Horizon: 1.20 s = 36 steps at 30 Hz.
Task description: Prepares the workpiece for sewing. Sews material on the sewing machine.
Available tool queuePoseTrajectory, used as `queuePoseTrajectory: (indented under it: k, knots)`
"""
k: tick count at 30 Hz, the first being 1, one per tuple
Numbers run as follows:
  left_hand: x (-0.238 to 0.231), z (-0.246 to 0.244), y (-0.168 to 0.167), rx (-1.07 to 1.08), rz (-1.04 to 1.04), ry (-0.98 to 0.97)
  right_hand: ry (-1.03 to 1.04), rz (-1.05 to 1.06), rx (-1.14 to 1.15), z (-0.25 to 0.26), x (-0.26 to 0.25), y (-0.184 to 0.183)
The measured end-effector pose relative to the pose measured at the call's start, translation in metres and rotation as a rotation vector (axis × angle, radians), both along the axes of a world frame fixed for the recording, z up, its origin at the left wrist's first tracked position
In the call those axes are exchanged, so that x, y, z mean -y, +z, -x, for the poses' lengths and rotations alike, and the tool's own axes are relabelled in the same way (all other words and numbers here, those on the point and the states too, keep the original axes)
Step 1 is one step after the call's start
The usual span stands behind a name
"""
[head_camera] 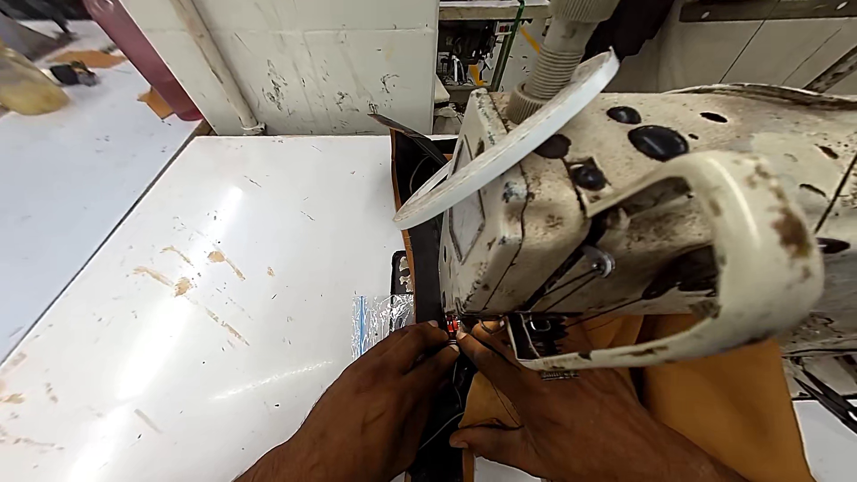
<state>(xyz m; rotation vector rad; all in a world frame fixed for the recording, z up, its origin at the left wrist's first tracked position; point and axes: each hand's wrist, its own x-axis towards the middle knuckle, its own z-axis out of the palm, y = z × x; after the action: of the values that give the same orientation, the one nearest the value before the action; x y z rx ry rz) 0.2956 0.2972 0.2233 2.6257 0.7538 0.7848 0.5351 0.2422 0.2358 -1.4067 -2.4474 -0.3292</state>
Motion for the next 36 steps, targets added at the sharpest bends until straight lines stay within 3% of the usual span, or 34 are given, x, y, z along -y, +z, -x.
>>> queuePoseTrajectory:
  k: [36]
  knots:
    - [0.0059, -0.0048, 0.0036, -0.141, -0.071, 0.05, 0.07, 0.048, -0.065, -0.0097, -0.0097, -0.0006]
